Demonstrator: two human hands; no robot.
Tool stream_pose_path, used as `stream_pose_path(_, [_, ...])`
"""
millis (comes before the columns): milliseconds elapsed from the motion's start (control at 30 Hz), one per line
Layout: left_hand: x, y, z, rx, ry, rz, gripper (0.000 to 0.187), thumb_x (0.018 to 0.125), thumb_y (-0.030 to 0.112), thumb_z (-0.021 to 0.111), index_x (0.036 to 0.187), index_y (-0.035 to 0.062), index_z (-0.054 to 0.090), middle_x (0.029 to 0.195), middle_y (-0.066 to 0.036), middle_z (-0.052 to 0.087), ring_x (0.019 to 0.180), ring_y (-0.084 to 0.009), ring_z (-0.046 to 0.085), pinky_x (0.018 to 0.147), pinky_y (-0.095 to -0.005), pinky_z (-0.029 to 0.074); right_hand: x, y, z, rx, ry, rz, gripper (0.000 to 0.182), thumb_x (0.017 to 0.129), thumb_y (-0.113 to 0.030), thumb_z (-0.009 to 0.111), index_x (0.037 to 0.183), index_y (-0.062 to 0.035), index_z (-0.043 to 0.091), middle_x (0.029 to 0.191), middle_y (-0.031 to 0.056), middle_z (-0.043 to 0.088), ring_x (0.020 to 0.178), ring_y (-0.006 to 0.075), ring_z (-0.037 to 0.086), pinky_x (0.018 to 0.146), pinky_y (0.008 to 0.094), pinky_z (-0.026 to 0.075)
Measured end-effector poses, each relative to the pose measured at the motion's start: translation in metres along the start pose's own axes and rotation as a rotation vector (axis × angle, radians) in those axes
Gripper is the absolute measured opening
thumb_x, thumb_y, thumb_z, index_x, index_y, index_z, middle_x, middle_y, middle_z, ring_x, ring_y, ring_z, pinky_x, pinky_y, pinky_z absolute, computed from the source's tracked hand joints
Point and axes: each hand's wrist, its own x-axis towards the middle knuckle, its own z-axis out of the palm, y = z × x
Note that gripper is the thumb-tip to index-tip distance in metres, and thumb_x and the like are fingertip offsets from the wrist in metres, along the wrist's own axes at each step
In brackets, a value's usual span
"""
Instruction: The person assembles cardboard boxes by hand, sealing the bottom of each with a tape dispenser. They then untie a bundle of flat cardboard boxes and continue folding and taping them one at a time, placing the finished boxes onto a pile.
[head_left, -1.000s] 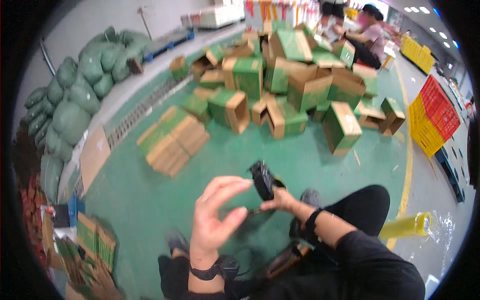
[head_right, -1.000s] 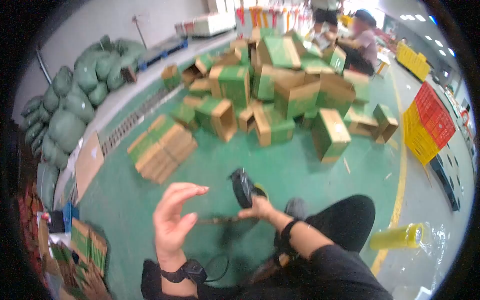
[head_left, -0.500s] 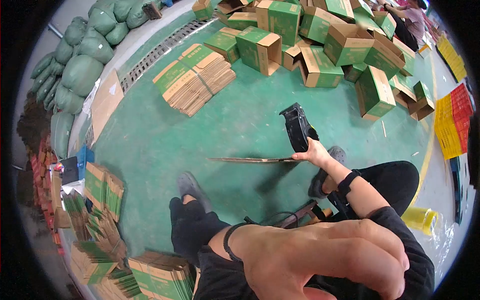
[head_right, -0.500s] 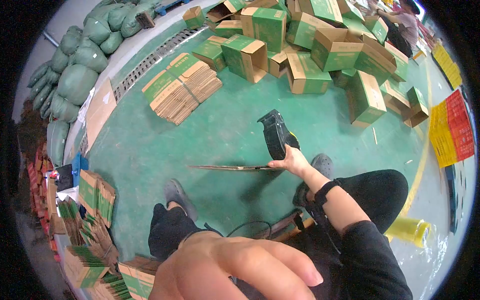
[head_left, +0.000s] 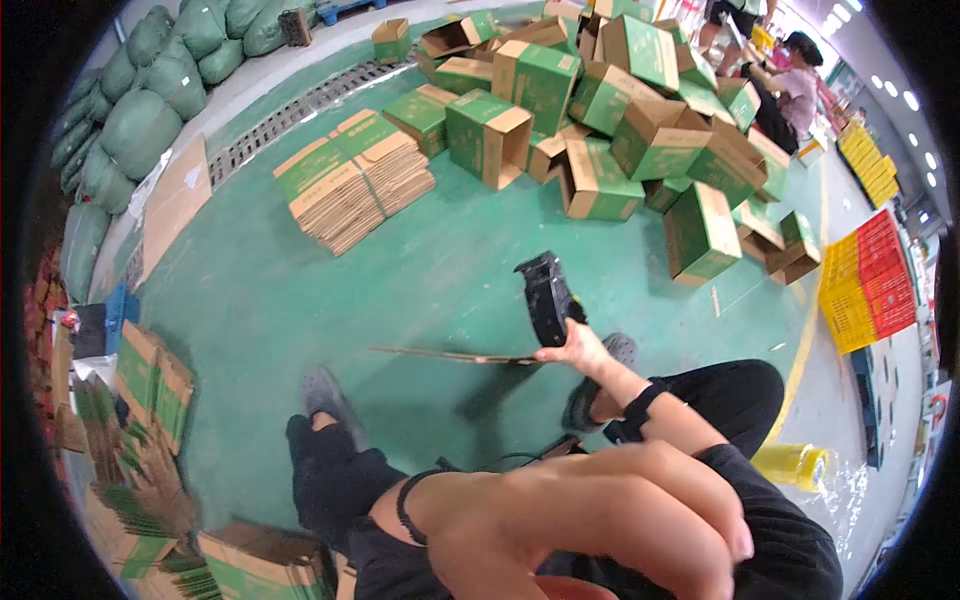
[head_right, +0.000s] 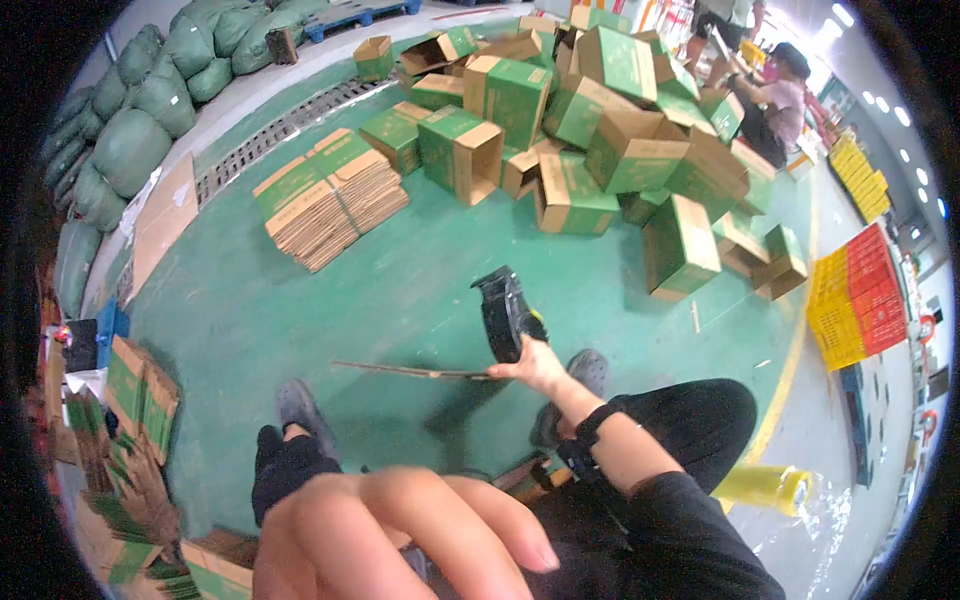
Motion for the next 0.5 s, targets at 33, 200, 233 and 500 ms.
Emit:
stream_pose_path(33, [0.001,-0.008,-0.004,-0.032,-0.062,0.102,0.025,0.080,0.000,0.045,0.084,0.0128,0.065,0.088,-0.017,0.050,0.080,-0.0257,0.049,0.066,-0.0306,0.044,0.001,-0.001,0.001,0.064,0.014,-0.050,0.079,0.055,-0.047,0.075,0.105,0.0078,0.047,0.094,0.0232,0.058,0.093,0.0320,0.056,0.083,0.0350,0.042])
stream_pose_path(200, [-0.001,0.015,-0.011,-0.025,-0.013,0.100,0.021,0.079,0.003,0.049,0.081,0.0143,0.066,0.080,-0.014,0.051,0.068,-0.0213,0.046,0.059,-0.0283,0.041,0.004,0.005,0.006,0.103,-0.021,0.013,0.079,0.055,-0.045,0.076,0.101,0.0115,0.047,0.093,0.0234,0.058,0.091,0.0276,0.057,0.081,0.0336,0.043])
stream_pose_path(233, [-0.001,0.024,-0.013,-0.041,0.004,0.075,0.020,0.079,0.003,0.050,0.081,0.0145,0.066,0.078,-0.013,0.051,0.066,-0.0209,0.046,0.057,-0.0281,0.040,0.006,0.005,0.002,0.146,-0.036,0.026,0.080,0.054,-0.047,0.076,0.100,0.0125,0.047,0.093,0.0241,0.058,0.090,0.0275,0.058,0.080,0.0334,0.044])
stream_pose_path(500, [0.014,0.080,-0.026,-0.286,-0.078,-0.110,0.016,0.077,0.006,0.055,0.078,0.0159,0.067,0.068,-0.009,0.050,0.052,-0.0173,0.041,0.045,-0.0263,0.034,0.004,-0.002,-0.002,0.033,-0.004,0.017,0.078,0.053,-0.052,0.074,0.095,0.0091,0.050,0.090,0.0219,0.059,0.088,0.0265,0.057,0.078,0.0347,0.044])
